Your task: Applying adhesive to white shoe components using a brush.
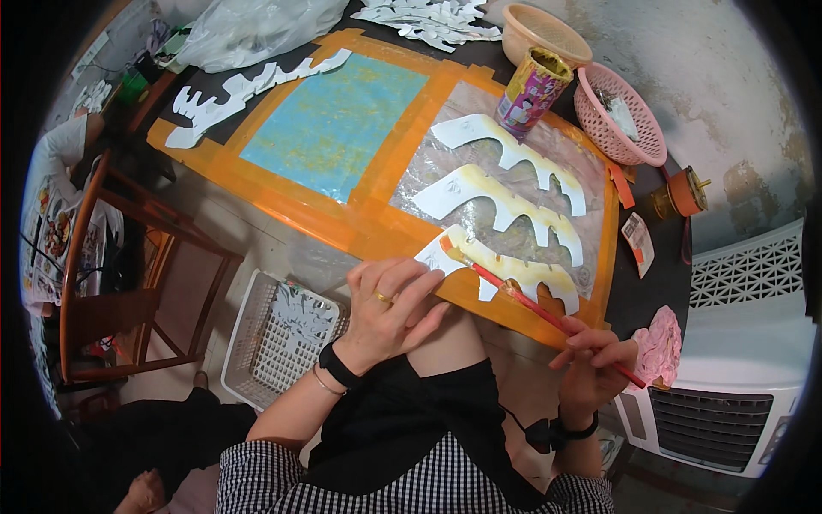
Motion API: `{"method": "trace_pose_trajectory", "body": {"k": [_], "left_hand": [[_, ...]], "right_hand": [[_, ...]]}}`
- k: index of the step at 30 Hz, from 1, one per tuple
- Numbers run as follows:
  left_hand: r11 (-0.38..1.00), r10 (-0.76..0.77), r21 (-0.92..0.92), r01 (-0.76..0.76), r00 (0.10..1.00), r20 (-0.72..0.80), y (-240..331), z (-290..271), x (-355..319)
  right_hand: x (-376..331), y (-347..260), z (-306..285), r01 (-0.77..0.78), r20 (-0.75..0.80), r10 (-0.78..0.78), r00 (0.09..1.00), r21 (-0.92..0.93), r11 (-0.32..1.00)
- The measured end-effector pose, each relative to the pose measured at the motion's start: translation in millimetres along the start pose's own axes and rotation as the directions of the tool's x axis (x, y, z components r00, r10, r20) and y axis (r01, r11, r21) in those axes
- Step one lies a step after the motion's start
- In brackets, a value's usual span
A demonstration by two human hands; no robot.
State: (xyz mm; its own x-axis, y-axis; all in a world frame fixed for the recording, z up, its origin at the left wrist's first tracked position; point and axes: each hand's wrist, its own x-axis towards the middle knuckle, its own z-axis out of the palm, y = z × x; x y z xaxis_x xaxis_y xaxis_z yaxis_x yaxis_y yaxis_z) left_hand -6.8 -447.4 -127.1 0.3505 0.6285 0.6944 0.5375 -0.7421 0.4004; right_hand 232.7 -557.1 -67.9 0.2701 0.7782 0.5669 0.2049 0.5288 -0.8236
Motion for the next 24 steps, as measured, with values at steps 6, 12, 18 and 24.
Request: {"method": "trace_pose_trajectory", "body": {"k": [6, 12, 18, 24], "left_hand": [[1.000, 0.001, 0.007, -0.001, 1.000, 0.000, 0, -1, 0], [1.000, -0.002, 0.001, 0.002, 1.000, 0.001, 1, -1, 0], [1.000, 0.001, -0.010, -0.001, 1.000, 0.000, -1, 0, 0], [0.999, 0.020, -0.027, -0.021, 0.999, -0.030, -3, 3, -2]], "right_hand": [[13, -5, 2, 0.005, -0.096, -0.010, 0.995, -0.051, 0.999], [18, -4, 4, 0.023, -0.236, -0.044, 0.971, -0.090, 0.996], [13, 1, 9, -0.051, -0.268, 0.001, 0.963, -0.180, 0.982], [6, -6, 15, -0.032, -0.223, -0.010, 0.975, -0.184, 0.982]]}}
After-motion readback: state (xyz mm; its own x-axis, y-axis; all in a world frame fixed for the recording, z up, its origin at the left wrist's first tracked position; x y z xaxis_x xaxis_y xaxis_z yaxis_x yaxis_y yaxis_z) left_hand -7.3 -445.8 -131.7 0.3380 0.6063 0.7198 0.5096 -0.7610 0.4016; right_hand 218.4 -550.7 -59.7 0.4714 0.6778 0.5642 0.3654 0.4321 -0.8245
